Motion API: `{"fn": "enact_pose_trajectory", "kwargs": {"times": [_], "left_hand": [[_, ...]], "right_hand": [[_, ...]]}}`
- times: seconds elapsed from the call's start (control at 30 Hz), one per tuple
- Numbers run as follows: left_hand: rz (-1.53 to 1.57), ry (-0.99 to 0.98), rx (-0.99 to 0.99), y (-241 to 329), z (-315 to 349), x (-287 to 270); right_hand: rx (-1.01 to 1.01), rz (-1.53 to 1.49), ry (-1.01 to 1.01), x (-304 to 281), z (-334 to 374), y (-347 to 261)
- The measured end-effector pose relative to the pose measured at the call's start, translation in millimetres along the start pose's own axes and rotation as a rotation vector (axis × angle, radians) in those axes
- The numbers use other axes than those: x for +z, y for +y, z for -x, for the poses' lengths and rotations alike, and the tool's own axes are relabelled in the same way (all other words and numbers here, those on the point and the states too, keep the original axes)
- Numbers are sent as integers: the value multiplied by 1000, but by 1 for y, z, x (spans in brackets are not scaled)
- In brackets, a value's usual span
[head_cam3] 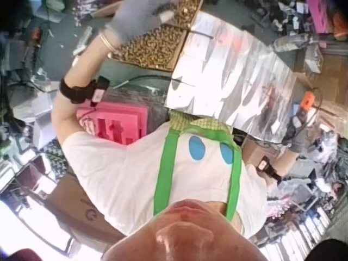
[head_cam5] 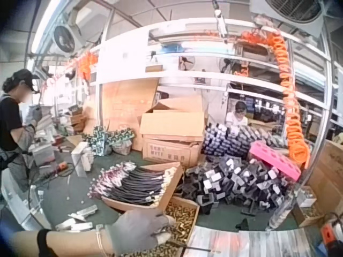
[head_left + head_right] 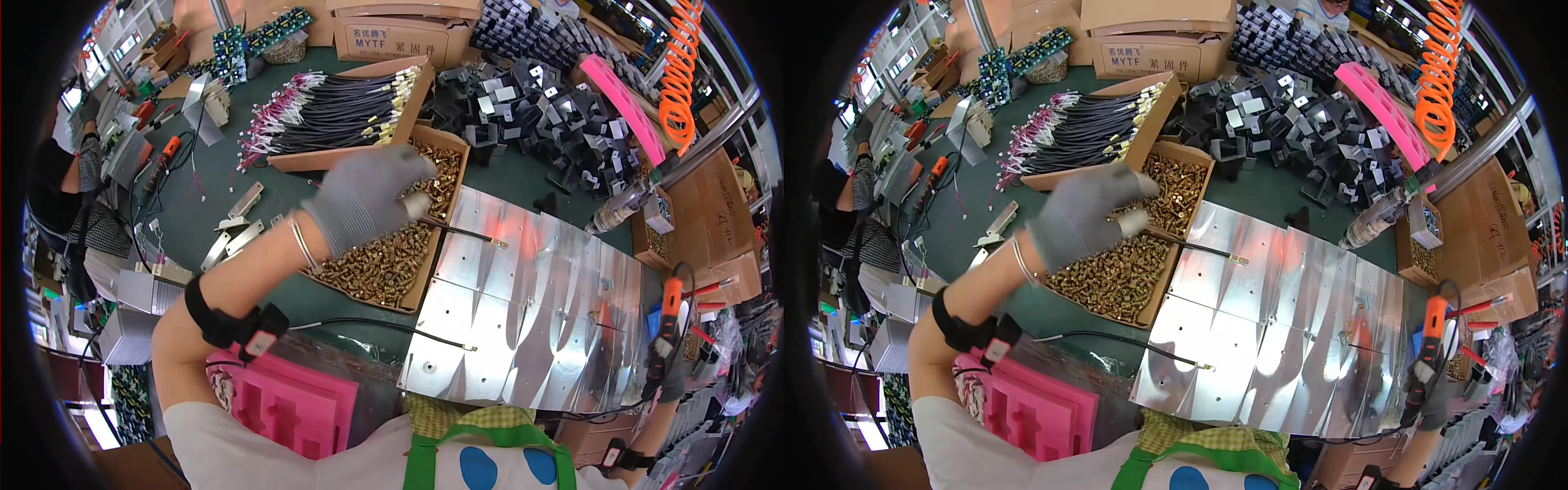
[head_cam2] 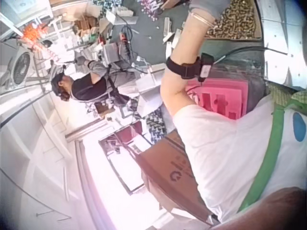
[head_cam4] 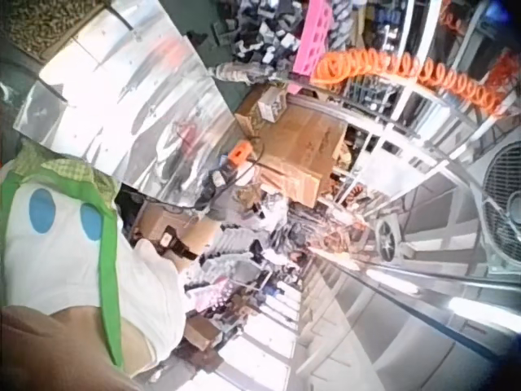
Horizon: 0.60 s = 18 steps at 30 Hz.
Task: Assemble metal heatsink or plate components by aligning them and using a power drill to secure wires/connectors.
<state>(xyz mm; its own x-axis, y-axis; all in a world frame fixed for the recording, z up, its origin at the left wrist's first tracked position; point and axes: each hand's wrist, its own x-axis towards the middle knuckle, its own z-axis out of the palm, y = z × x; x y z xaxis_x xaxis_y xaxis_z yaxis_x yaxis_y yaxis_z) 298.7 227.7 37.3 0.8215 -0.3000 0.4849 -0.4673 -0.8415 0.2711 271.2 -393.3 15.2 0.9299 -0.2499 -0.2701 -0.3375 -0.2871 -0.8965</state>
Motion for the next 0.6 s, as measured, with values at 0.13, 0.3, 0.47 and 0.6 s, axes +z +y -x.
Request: {"fn": "enact_pose_trajectory", "kwargs": {"times": [0.13, 0.3, 0.47, 0.6], "left_hand": [[-403, -198, -296, -99, -31, -26], [-451, -279, -343, -145, -38, 3], [-338, -197, -181, -172, -29, 8], [-100, 0, -222, -219, -15, -23]], "right_hand": [[-30, 325, 61, -36, -29, 83], [-381, 655, 198, -19, -40, 125], [-492, 1012, 295, -16, -32, 99], [-347, 1177, 225, -20, -29, 57]]}}
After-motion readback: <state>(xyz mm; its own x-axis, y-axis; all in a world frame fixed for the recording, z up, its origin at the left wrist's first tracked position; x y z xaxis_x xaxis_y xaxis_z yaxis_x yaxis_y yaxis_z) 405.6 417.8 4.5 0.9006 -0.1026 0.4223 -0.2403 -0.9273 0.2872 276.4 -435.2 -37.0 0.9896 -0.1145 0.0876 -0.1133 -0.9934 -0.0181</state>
